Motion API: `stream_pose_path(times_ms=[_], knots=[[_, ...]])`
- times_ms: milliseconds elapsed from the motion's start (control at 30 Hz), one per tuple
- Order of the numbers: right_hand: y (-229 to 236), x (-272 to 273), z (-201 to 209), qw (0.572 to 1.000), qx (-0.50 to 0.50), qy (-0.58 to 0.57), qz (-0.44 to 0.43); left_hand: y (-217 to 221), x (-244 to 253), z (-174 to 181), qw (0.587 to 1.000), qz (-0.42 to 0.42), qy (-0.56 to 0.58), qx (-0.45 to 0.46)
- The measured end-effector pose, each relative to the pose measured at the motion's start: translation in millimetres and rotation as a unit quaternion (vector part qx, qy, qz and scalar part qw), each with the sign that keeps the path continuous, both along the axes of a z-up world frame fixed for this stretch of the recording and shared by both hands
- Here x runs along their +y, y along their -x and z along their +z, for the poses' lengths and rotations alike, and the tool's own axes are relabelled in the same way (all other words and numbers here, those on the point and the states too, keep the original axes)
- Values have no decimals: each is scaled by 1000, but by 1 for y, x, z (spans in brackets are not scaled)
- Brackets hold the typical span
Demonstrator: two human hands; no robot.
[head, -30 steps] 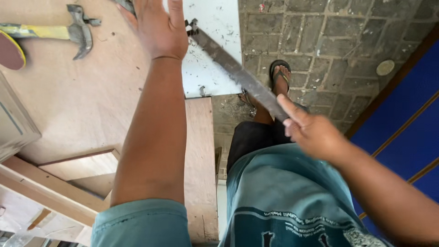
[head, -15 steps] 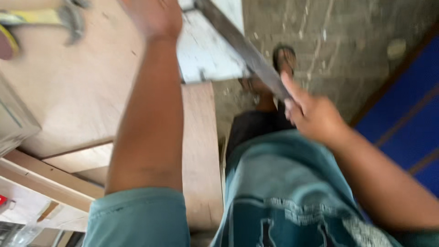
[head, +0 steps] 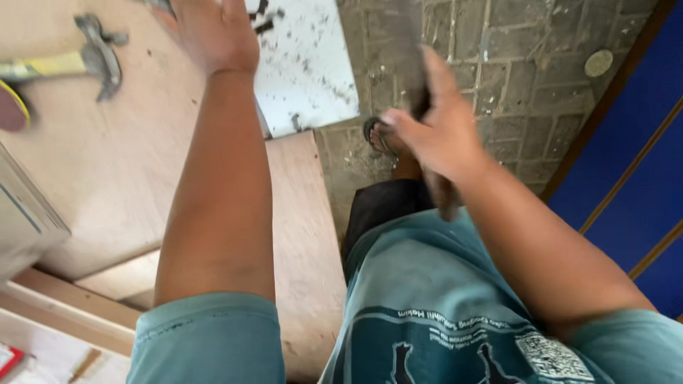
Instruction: The person uses a file to smooth the edges of wooden boards and a white plastic panel, occasionally using a small wooden block to apply pressure or test the surface.
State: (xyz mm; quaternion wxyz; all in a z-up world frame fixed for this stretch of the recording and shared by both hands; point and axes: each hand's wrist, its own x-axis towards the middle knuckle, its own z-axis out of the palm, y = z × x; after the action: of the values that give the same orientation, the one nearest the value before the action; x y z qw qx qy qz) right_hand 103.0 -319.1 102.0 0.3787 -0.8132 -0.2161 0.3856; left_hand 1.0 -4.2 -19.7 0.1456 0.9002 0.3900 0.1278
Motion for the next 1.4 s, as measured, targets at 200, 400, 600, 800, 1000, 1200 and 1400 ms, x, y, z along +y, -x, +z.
stream_pose_path(times_ms=[200,400,600,800,1000,1200,1400], knots=[[9,29,-22,985,171,-29,-19,-10,-9,26,993,50,101,38],[-5,-16,10,981,58,183,-31,-15,-10,34,993,76,80,33],[35,-44,25,979,91,127,-129,-27,-16,35,992,71,82,56],[66,-21,27,983,158,62,-68,-41,-21,73,972,146,130,128],[93,-11,11,989,55,140,4,-31,-14,-7,994,94,15,62],[87,-2,27,989,92,119,-12,-7,-28,2,995,87,40,38],[84,-6,14,991,54,123,0,0,-23,17,989,107,73,67]])
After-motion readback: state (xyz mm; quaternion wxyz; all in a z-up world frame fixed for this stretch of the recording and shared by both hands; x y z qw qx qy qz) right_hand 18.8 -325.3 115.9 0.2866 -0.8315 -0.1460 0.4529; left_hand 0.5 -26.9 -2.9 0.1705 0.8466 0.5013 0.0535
